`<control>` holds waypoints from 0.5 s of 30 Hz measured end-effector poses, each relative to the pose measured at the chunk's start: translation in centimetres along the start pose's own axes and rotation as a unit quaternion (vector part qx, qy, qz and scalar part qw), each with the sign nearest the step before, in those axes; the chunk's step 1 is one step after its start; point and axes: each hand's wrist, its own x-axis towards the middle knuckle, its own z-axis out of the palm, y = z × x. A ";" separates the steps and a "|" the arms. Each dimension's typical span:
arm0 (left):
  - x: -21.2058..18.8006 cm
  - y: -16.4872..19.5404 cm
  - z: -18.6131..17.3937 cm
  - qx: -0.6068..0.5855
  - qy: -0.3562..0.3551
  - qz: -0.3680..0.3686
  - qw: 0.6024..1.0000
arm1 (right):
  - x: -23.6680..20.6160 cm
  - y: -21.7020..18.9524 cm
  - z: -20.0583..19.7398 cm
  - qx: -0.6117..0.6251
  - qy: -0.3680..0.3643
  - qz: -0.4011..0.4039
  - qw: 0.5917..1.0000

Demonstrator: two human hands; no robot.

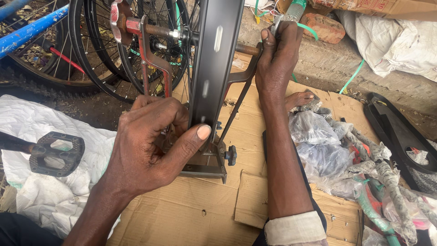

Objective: The person is repairing a bicycle wheel mounted on a truing stand. They use a tool to tighten or adjust the spokes and repeatedly spin the wheel to check its alignment.

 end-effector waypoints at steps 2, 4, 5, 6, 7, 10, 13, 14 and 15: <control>0.0 0.0 0.0 -0.007 -0.001 -0.004 1.000 | 0.0 0.0 0.0 -0.015 0.006 -0.020 1.000; 0.0 0.0 0.0 -0.006 0.003 0.004 1.000 | 0.0 -0.1 0.0 -0.021 0.007 -0.029 0.999; 0.1 0.0 0.0 -0.006 0.005 0.008 1.000 | 0.0 0.0 0.0 -0.020 0.006 -0.027 0.999; 0.1 0.0 0.0 -0.003 0.005 0.007 1.000 | 0.0 0.0 0.0 -0.018 0.005 -0.025 1.000; 0.2 0.0 0.0 0.000 0.006 0.006 1.000 | 0.0 0.1 -0.1 -0.013 0.006 -0.016 1.000; 0.2 -0.1 0.1 0.006 0.011 0.017 1.000 | -0.1 0.7 -0.1 0.002 0.004 -0.012 1.000; -0.4 -0.6 0.1 0.001 0.012 0.028 1.000 | -0.2 1.6 -0.1 0.015 -0.004 -0.044 0.999; -0.8 -0.8 0.1 -0.003 0.010 0.030 0.999 | -0.3 2.0 0.0 0.019 -0.002 -0.053 0.998; -0.9 -1.0 0.3 -0.013 0.012 0.036 0.999 | -0.3 2.4 0.1 0.024 0.005 -0.066 0.998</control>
